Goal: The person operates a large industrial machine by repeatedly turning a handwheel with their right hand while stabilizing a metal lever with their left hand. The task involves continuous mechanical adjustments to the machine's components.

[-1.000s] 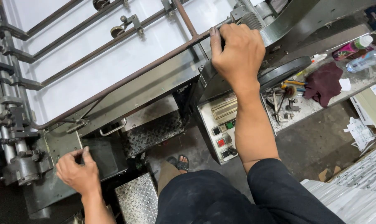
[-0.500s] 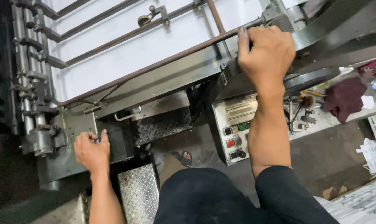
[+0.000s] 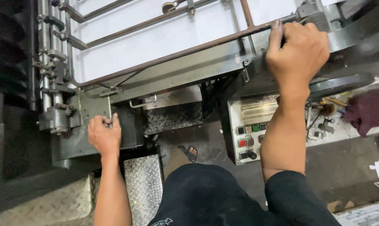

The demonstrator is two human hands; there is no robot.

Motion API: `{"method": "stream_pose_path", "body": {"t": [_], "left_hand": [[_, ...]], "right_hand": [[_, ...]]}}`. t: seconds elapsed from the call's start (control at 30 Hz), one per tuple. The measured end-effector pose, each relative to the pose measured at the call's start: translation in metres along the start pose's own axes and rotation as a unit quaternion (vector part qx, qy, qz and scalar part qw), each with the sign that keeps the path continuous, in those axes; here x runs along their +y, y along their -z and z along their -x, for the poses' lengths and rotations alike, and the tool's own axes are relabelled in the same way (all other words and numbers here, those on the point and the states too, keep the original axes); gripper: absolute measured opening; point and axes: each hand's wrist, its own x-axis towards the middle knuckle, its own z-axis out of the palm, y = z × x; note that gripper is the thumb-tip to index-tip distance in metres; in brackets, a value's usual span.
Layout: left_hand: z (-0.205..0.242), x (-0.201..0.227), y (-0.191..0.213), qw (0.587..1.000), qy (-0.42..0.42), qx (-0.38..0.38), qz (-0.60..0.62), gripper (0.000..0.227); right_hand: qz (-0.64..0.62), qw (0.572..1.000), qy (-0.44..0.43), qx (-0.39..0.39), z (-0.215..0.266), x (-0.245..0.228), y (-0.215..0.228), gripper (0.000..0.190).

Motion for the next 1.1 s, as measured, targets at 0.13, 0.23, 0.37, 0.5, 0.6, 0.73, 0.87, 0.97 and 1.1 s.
{"method": "stream_pose_path", "body": {"t": [0.13,0.23,0.37,0.5,0.6,0.73,0.87,0.97,1.1], "left_hand": [[-0.001,-0.002,-0.001,0.999,-0.034,0.021,0.002,0.038],[-0.001,0.002,0.001,1.000,-0.016,0.017,0.018,0.037],[-0.002,0.003,0.002,1.000,0.000,0.013,0.012,0.037],[-0.002,0.004,0.004,1.000,-0.005,0.016,0.016,0.036],[-0.004,0.007,0.005,1.000,0.000,0.015,0.018,0.036],[-0.004,0.010,0.007,1.000,0.017,0.003,0.012,0.036],[-0.004,0.014,0.007,1.000,0.023,0.014,0.003,0.036],[-0.004,0.012,0.007,0.999,0.034,0.018,0.000,0.035],[-0.005,0.008,0.005,1.000,0.014,0.024,0.005,0.035]], "right_hand": [[0.020,1.000,0.005,0.018,-0.006,-0.006,0.007,0.027],[0.020,1.000,0.012,0.015,-0.003,-0.001,0.004,0.027],[0.020,1.000,0.002,0.008,0.002,0.003,-0.001,0.025],[0.021,1.000,0.008,0.011,0.004,0.005,-0.003,0.023],[0.035,0.999,0.007,0.016,0.006,0.007,-0.004,0.024],[0.019,1.000,0.001,-0.003,0.010,0.012,-0.010,0.028],[0.022,1.000,0.009,0.003,0.011,0.013,-0.008,0.025],[0.045,0.999,0.007,-0.003,0.016,0.023,-0.017,0.025],[0.011,0.999,-0.004,-0.034,0.029,0.039,-0.036,0.028]]}}
